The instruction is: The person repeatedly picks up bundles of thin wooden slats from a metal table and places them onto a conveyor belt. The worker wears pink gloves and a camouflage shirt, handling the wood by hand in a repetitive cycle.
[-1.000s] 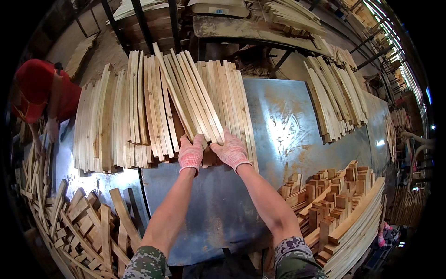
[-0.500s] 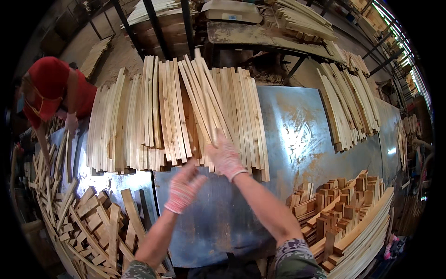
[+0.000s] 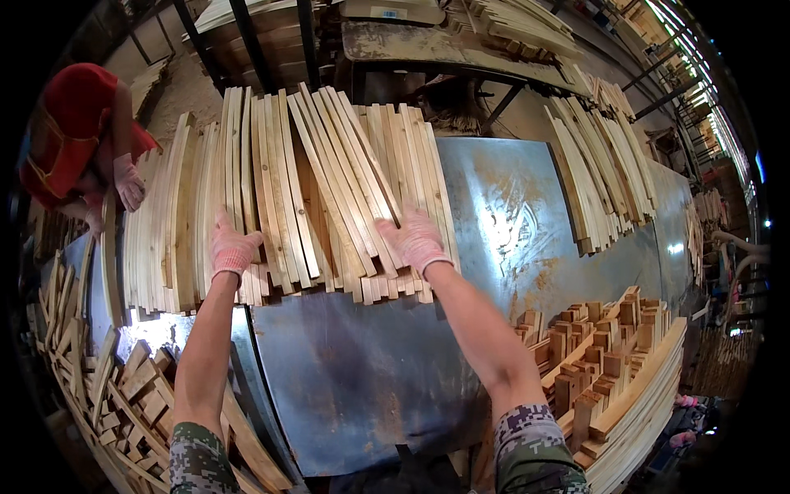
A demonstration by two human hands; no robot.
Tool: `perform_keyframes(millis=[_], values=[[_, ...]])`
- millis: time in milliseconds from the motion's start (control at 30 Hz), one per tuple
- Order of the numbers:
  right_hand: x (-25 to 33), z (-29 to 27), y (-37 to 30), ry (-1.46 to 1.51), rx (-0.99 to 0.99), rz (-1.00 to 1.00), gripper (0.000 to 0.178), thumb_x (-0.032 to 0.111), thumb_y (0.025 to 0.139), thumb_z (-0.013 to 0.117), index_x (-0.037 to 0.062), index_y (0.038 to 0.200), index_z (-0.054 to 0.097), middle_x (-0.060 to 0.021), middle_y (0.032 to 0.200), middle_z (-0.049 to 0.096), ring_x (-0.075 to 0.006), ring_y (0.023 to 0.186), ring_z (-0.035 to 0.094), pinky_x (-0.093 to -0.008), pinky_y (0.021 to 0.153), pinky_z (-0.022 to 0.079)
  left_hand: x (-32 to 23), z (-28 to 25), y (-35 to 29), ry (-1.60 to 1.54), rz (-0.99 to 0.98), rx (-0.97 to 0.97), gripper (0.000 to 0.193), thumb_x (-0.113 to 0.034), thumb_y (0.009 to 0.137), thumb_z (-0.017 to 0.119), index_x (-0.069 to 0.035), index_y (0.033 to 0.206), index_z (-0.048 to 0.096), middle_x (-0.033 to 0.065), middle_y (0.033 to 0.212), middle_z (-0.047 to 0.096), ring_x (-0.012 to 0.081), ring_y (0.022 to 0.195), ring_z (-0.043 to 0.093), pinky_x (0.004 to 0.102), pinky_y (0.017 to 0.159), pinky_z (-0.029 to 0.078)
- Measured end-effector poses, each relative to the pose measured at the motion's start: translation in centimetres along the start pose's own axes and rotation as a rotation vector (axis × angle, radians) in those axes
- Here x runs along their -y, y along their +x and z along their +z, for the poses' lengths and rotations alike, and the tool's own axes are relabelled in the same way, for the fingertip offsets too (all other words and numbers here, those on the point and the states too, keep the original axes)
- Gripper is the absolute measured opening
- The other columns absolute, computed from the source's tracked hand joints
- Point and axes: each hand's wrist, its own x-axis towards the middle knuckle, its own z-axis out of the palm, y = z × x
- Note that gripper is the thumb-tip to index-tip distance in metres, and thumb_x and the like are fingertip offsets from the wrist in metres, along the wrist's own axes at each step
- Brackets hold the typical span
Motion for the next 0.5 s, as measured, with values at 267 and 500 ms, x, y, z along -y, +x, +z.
perform_keyframes(millis=[267,500], values=[[9.9,2.2,-3.2,-0.277,-0.073,0.077,0.120,0.057,0.083,0.084,0.0180,0.174,0.016,-0.0212,0.180,0.010,-0.0480,0.165,0.013,-0.0659,0.129,0.020,-0.8,0.1,0.5,0.078,-0.001,-0.102,0.109,-0.042,0.081,0.081,-0.011,0.171,0.027,0.0245,0.148,0.060,0.0387,0.135,0.061,0.0432,0.115,0.049],[9.2,2.6,-5.2,-0.322,-0.131,0.035,0.116,0.057,0.080,0.085,0.0192,0.172,0.024,-0.0211,0.178,0.017,-0.0433,0.152,0.036,-0.0599,0.117,0.039,7.2,-0.1,-3.9,-0.791,0.174,-0.042,0.101,-0.014,0.080,0.083,0.005,0.166,0.033,0.0253,0.168,0.043,0.0351,0.156,0.041,0.0392,0.129,0.033]])
